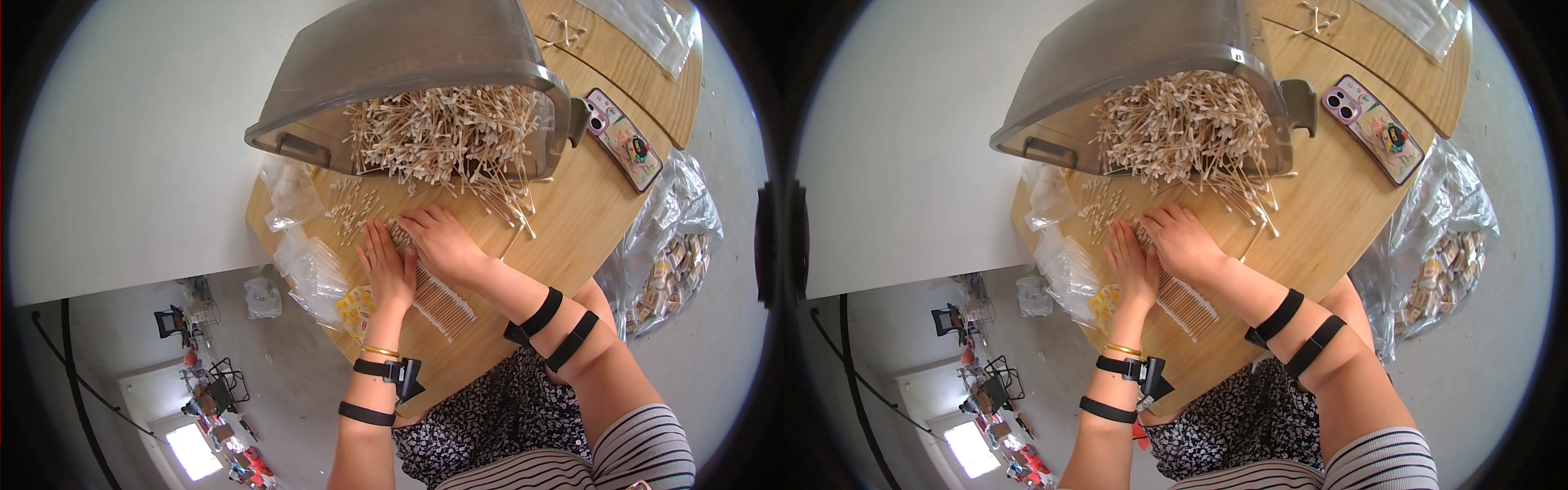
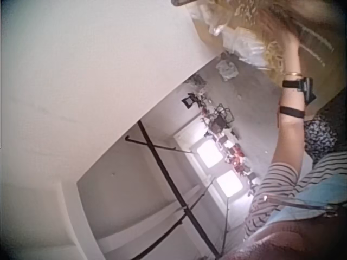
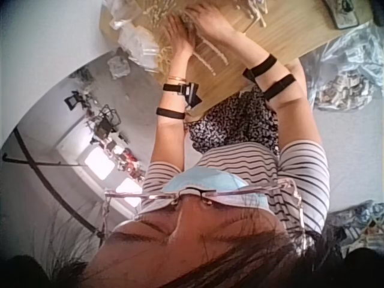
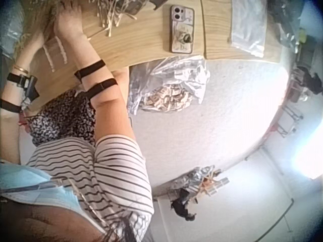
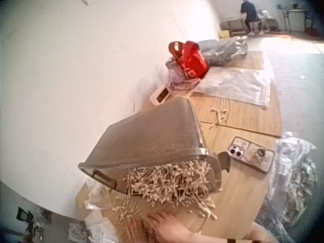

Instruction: Counting cotton swabs and placing them into small plastic bags for packaging.

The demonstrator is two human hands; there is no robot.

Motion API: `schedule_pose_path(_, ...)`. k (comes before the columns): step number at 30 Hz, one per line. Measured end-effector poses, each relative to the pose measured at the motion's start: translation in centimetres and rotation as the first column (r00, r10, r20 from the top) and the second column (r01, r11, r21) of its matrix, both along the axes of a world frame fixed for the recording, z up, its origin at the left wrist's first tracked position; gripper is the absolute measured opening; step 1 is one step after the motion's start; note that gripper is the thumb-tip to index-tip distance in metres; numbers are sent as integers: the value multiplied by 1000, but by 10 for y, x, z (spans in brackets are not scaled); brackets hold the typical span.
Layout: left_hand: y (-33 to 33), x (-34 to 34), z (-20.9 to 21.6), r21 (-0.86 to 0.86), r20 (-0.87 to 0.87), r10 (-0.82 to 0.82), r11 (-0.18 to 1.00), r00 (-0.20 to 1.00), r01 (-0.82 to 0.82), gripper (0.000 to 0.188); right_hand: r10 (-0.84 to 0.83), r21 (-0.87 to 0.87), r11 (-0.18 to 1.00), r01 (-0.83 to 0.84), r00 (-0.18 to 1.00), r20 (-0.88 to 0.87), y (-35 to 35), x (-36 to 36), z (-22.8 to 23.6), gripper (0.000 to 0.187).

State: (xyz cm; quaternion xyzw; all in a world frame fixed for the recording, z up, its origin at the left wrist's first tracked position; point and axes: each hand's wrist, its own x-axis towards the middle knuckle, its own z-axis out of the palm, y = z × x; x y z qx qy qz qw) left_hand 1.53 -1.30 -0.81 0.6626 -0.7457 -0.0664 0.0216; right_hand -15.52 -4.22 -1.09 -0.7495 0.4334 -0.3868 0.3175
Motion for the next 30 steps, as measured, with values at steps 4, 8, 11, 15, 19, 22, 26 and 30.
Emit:
schedule_pose_path(4, -13, 0, 6, 24, 51, -12, 1000, 999, 11, 76, -21, -22, 1000, 21, 1000, 4, -2, -1, -5, 52)
schedule_pose_path(8, -9, -1, 8, 50, 39, -27, 998, 999, 25, 77, -43, -11, 999, 43, 998, 42, -2, -2, -4, 52)
schedule_pose_path(11, -4, -6, 7, 9, -67, -47, 999, 997, 48, 77, -46, 2, 999, 46, 998, 52, -1, -5, -4, 51)
schedule_pose_path(15, -3, -5, 4, -52, -36, -53, 997, 998, 51, 75, -38, -4, 999, 38, 998, 50, -1, -3, 1, 51)
schedule_pose_path(19, -16, 0, 1, -12, -25, -53, 999, 998, 53, 80, -49, -18, 999, 50, 996, 70, -2, -1, -7, 50)
schedule_pose_path(22, -17, 2, 2, -12, -19, -81, 997, 997, 80, 80, -61, -21, 998, 63, 994, 91, -2, -2, -7, 49)
schedule_pose_path(26, -15, 5, 8, 31, -4, -69, 997, 998, 70, 78, -40, -5, 999, 41, 994, 104, 1, -4, -5, 49)
schedule_pose_path(30, -5, 4, 11, 46, 45, -109, 993, 993, 107, 79, -35, 6, 999, 34, 993, 115, 2, -2, -5, 49)
